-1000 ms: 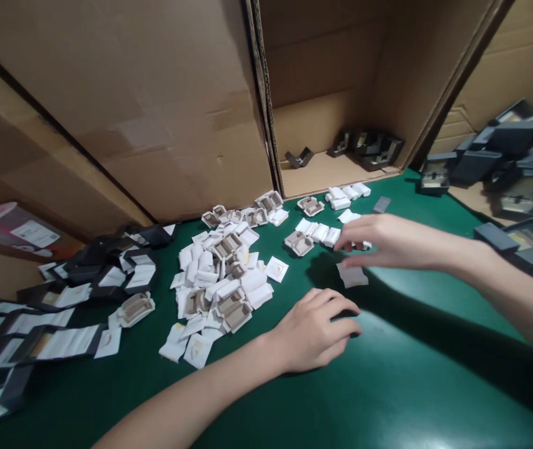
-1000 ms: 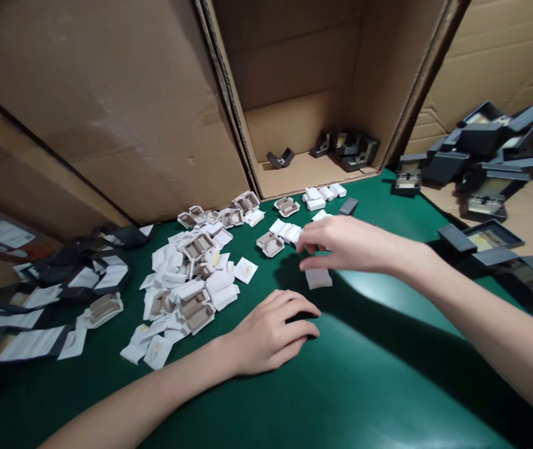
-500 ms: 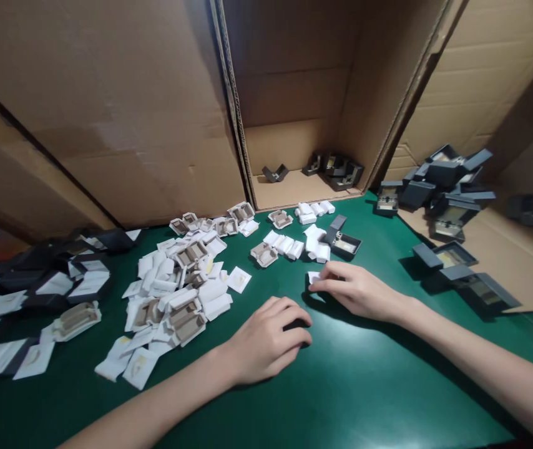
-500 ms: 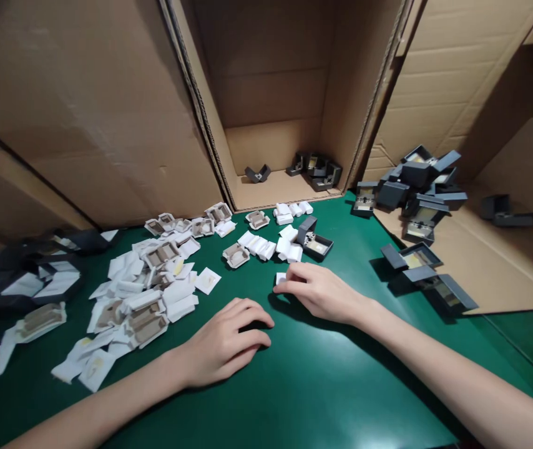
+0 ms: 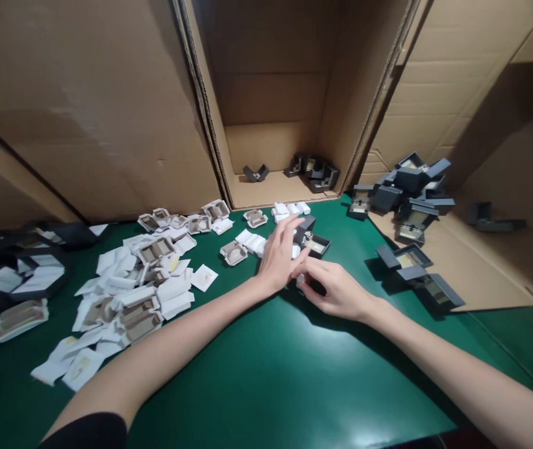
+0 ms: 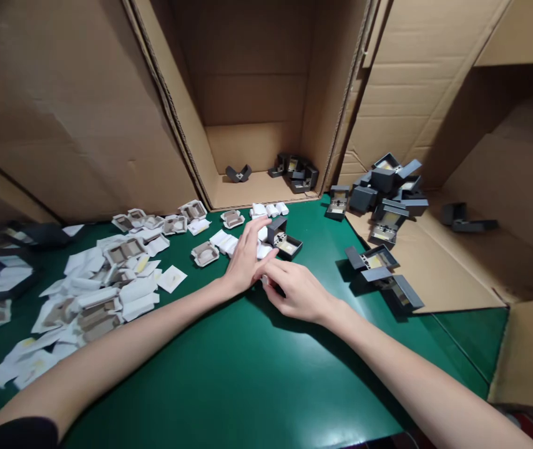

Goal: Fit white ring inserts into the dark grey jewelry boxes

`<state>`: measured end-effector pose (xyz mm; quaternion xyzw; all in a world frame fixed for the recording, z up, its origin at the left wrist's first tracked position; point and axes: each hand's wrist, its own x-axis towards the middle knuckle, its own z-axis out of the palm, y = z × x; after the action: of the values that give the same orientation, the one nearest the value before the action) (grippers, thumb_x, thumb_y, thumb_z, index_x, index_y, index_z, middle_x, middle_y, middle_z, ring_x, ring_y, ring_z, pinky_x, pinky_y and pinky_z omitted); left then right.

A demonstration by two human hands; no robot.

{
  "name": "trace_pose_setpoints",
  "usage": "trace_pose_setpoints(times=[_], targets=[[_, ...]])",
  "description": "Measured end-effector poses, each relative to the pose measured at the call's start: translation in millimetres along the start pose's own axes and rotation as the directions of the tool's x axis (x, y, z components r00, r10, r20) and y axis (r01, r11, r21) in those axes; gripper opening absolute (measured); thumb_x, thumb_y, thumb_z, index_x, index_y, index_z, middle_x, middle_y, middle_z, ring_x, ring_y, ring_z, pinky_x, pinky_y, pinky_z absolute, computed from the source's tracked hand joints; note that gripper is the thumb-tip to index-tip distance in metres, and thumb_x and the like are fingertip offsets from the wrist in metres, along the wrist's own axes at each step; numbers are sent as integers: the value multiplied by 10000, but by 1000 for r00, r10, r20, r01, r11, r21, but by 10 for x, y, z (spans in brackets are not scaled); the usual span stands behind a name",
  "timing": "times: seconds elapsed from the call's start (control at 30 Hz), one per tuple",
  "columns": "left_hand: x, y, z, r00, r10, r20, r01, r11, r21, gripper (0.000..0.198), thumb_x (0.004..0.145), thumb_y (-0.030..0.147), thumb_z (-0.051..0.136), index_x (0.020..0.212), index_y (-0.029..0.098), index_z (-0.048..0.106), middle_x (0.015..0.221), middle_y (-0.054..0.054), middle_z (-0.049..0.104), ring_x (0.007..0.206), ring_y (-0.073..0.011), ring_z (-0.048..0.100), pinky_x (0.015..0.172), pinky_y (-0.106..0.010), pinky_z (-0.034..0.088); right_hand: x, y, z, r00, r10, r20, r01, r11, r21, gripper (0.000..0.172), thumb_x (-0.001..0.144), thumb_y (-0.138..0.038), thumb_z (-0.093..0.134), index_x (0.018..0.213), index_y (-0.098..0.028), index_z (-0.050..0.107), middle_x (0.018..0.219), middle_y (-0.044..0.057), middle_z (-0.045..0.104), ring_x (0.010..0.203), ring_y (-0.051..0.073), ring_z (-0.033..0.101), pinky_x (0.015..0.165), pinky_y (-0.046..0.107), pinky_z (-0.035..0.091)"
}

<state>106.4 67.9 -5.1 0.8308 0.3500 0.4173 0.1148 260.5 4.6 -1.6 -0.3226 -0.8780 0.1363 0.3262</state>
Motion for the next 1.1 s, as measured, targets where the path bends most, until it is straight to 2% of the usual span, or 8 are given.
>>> trace_pose_setpoints(times=[0.1, 0.23, 0.4, 0.5, 0.57, 0.7, 0.83, 1.1], targets=[[162, -69, 163, 991, -116, 72, 118, 993, -23, 477, 852, 205, 561, 1306, 241, 420, 1209, -68, 589, 1090, -230, 584, 949, -399, 461, -6, 9, 8, 1000, 13, -10, -14, 1000, -19, 152, 842, -105, 491, 960, -189, 533, 846, 39, 618, 744, 141, 553, 660, 266, 443], [146, -112, 107, 979, -176, 99, 180, 983, -39, 281, 896, 151, 450, 1145, 236, 550, 927, -12, 685, 920, -194, 639, 895, -362, 472, -6, -10, 9, 999, 32, -1, -32, 999, -13, 94, 849, -113, 504, 899, -189, 529, 830, 34, 607, 738, 134, 553, 655, 256, 443], [113, -54, -18, 1000, 1, 15, -3, 996, 93, 446, 851, 200, 577, 1282, 223, 466, 1271, -74, 544, 1189, -239, 502, 1000, -401, 404, 6, -62, 22, 998, -6, 66, 5, 1000, 16, 83, 863, -119, 492, 877, -188, 535, 843, 38, 612, 765, 137, 555, 675, 259, 449], [193, 18, 36, 991, 84, 101, -97, 987, 129, 567, 850, 261, 607, 1373, 284, 390, 1449, -90, 347, 1288, -275, 417, 1028, -436, 391, -7, -71, 50, 997, -13, 76, 11, 1000, 24, 85, 857, -111, 502, 857, -191, 532, 837, 37, 618, 767, 142, 559, 684, 270, 451], [261, 61, 105, 984, 30, 176, -56, 988, 145, 621, 851, 308, 615, 1406, 338, 338, 1488, -89, 277, 1217, -284, 493, 966, -447, 445, -21, -58, 59, 998, 13, 62, -15, 999, 28, 61, 848, -135, 541, 847, -193, 522, 819, 29, 613, 734, 137, 553, 662, 269, 448], [376, 96, 219, 957, -129, 259, 86, 982, 169, 558, 867, 371, 594, 1378, 334, 373, 1286, -71, 527, 1021, -260, 617, 859, -408, 503, -34, -22, 39, 999, 41, 32, -42, 998, 38, 74, 852, -190, 581, 822, -194, 514, 798, 20, 605, 711, 132, 549, 640, 264, 443], [427, 59, 229, 955, -205, 213, 177, 974, 144, 463, 871, 341, 578, 1311, 286, 443, 1029, -31, 667, 907, -248, 653, 798, -360, 516, -24, -21, 7, 1000, -17, 18, 18, 1000, -22, 71, 858, -185, 584, 807, -190, 535, 795, 24, 617, 718, 133, 557, 636, 260, 442], [114, -36, -143, 965, -2, 263, 23, 997, -77, 412, 892, 129, 430, 1273, 258, 520, 1237, -9, 617, 1065, -178, 601, 933, -325, 462, 14, -129, -45, 947, -237, -215, 219, 970, -105, 35, 851, -158, 600, 852, -190, 585, 691, 20, 608, 632, 123, 520, 580, 270, 437]])
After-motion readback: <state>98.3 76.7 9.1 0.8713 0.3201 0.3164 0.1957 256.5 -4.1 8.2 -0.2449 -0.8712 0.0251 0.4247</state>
